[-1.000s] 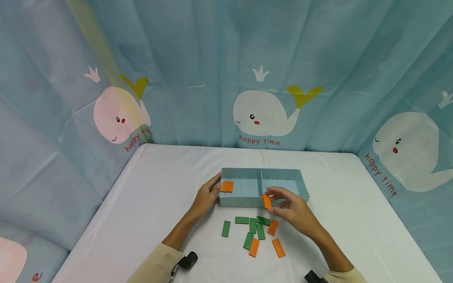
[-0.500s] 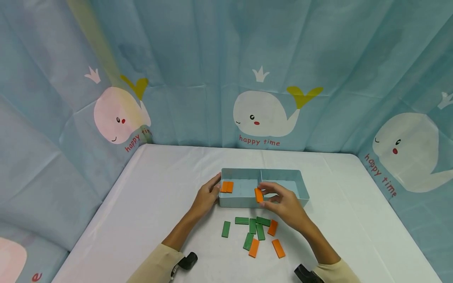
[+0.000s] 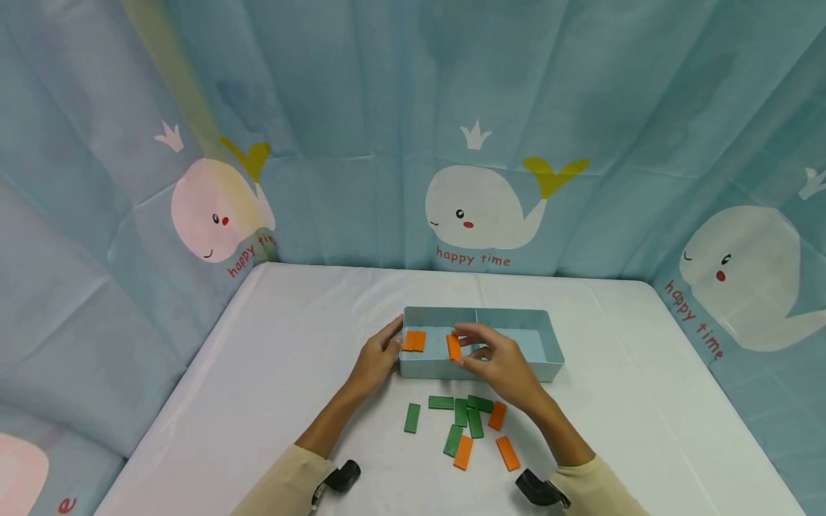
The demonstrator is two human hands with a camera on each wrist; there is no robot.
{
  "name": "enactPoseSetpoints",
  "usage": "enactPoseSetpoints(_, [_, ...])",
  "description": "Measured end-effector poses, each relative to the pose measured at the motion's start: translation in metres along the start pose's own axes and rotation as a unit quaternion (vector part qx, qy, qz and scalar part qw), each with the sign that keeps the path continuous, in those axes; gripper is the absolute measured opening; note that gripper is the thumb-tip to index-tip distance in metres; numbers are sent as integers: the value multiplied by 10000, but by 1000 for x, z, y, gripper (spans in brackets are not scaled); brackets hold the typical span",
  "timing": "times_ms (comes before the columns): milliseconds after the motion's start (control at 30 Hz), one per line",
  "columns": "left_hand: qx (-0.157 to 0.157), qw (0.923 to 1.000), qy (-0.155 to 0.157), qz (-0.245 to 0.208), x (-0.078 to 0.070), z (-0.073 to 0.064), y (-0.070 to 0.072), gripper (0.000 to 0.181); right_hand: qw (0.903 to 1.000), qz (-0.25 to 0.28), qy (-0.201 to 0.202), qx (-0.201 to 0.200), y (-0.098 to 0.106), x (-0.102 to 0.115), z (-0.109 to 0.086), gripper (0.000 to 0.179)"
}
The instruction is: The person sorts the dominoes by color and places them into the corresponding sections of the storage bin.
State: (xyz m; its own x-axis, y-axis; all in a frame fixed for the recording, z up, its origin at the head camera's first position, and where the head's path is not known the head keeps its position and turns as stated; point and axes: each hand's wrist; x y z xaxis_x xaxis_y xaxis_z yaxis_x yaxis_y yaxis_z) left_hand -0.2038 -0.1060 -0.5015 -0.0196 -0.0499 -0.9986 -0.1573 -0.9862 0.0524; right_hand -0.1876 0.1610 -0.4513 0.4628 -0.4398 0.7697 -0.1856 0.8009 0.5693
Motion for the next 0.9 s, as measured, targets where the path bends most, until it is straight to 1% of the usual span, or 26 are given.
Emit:
enactPoseSetpoints(167, [-48, 9999, 26, 90, -1, 0, -1, 54, 10000, -73, -48, -17, -3, 0, 6, 51])
enactPoseSetpoints(433, [-4, 10000, 61, 7, -1, -1, 0, 53, 9999, -104, -60, -51, -10, 1, 16, 52])
enactPoseSetpoints(567, [-20, 10000, 47, 43, -1, 0, 0, 53, 9999, -145, -74, -42, -14, 2, 22, 52])
enactPoseSetpoints(767, [-85, 10000, 31, 41, -1, 0, -1, 52, 9989, -400, -229, -30, -17, 1, 29, 52])
enactPoseSetpoints(900, [-104, 9999, 10, 19, -2, -1, -1, 53, 9986, -423, -321, 28, -18, 0, 33, 53])
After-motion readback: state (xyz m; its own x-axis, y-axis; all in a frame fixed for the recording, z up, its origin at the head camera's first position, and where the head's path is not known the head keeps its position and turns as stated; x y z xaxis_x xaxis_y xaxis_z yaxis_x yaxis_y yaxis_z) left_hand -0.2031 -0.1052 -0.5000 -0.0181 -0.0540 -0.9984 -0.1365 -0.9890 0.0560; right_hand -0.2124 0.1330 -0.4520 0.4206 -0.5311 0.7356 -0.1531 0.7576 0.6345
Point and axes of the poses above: each hand's wrist, its own z-axis towards the middle knuckle, its own y-axis out of the back of the hand, x = y × z, and after that the axes turned 10 degrees about -z, right-handed
